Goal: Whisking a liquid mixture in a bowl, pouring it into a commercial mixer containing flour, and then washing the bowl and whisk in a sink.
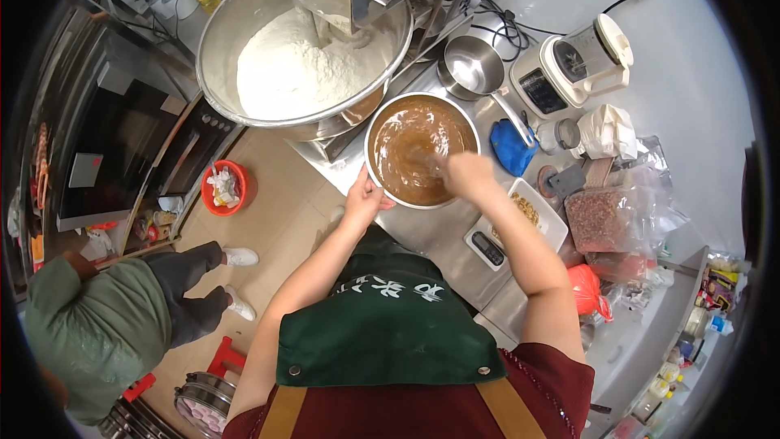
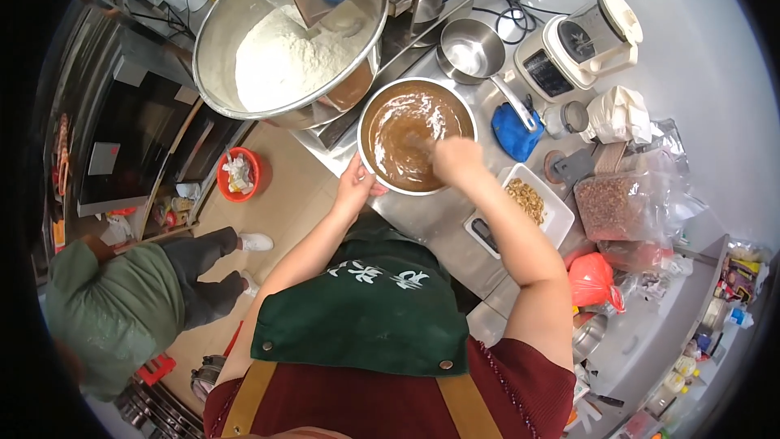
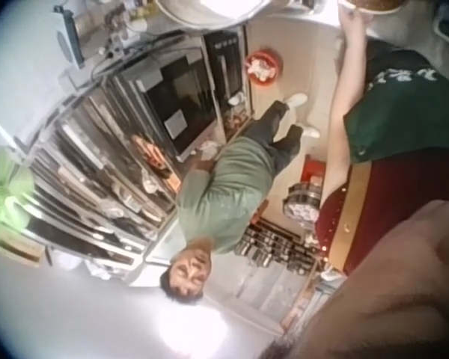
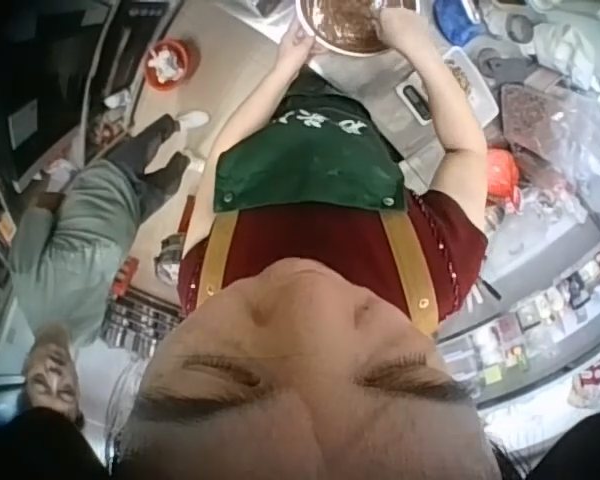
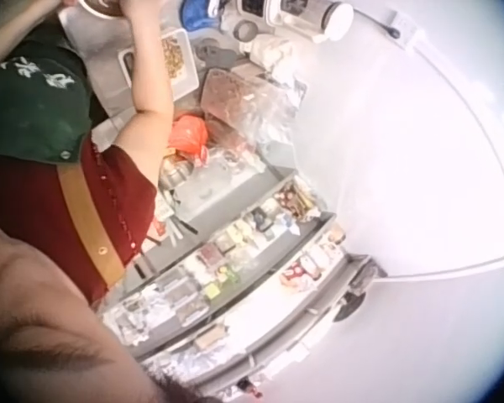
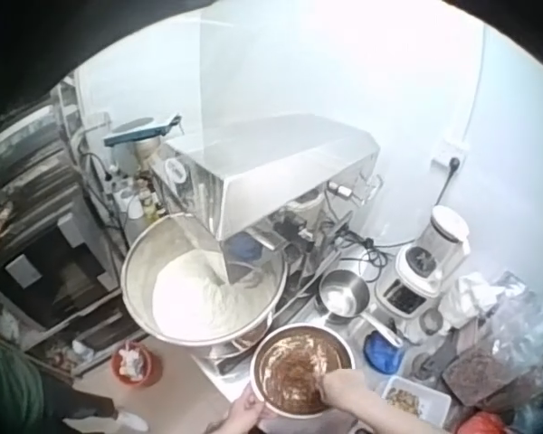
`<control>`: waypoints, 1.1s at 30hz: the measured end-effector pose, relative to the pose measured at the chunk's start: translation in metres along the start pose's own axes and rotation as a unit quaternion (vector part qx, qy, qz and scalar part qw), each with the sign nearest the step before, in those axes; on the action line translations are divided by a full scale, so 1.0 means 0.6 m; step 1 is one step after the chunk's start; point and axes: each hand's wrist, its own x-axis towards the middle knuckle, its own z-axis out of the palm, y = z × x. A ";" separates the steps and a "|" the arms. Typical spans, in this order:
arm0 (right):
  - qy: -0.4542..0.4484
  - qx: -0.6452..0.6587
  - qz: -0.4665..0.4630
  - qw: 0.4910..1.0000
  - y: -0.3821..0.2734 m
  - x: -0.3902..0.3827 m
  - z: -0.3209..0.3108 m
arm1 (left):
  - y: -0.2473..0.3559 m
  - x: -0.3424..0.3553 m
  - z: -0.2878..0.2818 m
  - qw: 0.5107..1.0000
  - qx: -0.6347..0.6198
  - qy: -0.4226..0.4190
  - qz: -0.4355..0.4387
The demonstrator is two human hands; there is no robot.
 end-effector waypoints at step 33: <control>0.001 0.053 0.063 0.997 0.001 0.002 0.001 | 0.008 -0.004 -0.008 0.999 -0.001 -0.031 -0.026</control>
